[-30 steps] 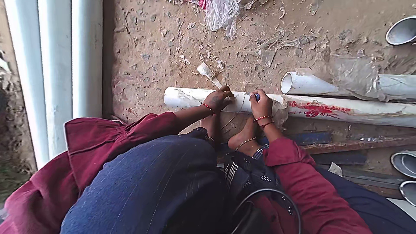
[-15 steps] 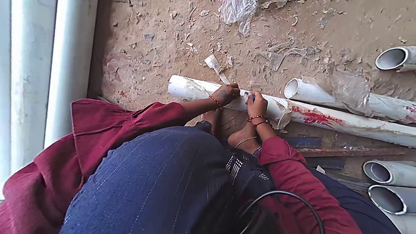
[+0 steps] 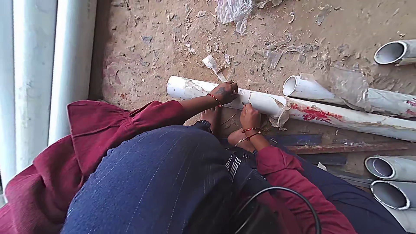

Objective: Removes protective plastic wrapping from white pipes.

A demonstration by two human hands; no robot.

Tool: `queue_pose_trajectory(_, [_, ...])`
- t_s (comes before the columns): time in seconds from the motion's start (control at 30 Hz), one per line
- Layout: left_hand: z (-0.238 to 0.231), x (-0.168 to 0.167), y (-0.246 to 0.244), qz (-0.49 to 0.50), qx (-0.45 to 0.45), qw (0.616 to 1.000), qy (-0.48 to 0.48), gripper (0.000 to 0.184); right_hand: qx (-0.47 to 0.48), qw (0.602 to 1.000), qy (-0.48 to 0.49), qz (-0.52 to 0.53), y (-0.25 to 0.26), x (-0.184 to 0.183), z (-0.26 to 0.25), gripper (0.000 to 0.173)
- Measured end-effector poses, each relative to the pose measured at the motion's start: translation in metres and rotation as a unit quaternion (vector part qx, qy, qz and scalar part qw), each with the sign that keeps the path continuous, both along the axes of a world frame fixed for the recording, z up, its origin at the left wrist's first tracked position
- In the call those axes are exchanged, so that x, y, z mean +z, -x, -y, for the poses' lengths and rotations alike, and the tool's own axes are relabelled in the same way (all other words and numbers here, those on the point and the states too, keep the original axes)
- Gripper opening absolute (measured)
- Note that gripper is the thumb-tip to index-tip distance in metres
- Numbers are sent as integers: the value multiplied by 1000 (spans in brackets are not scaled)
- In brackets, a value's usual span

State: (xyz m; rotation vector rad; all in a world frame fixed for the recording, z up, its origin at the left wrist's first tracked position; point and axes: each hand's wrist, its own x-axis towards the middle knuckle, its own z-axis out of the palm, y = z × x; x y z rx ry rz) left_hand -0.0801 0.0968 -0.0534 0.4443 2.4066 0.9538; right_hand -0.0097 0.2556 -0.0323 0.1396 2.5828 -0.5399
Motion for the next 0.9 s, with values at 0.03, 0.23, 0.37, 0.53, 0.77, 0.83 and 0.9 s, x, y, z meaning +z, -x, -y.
queue_pose_trajectory(0.03, [-4, 4, 4, 22, -11, 999, 33, 37, 2, 999, -5, 41, -5, -2, -2, 28])
queue_pose_trajectory(0.23, [-24, 8, 25, 79, -97, 979, 163, 30, -22, 967, 4, -254, 5, -26, -30, 29])
queue_pose_trajectory(0.37, [-24, 12, 27, 51, -186, 964, 183, 27, 46, 976, -92, -191, 56, -35, -42, 29])
queue_pose_trajectory(0.53, [-16, 13, 1, 40, -269, 947, 168, 27, 93, 939, -109, -312, 53, -72, -48, 25])
queue_pose_trajectory(0.77, [5, -3, -43, -40, -365, 927, 78, 21, 78, 959, -103, -254, 67, -68, -45, 30])
queue_pose_trajectory(0.83, [13, -7, -45, -136, -381, 913, 43, 16, 68, 973, -106, -192, 74, -61, -42, 32])
queue_pose_trajectory(0.9, [18, -8, -43, -275, -342, 898, 3, 14, 70, 982, -112, -138, 82, -53, -41, 34])
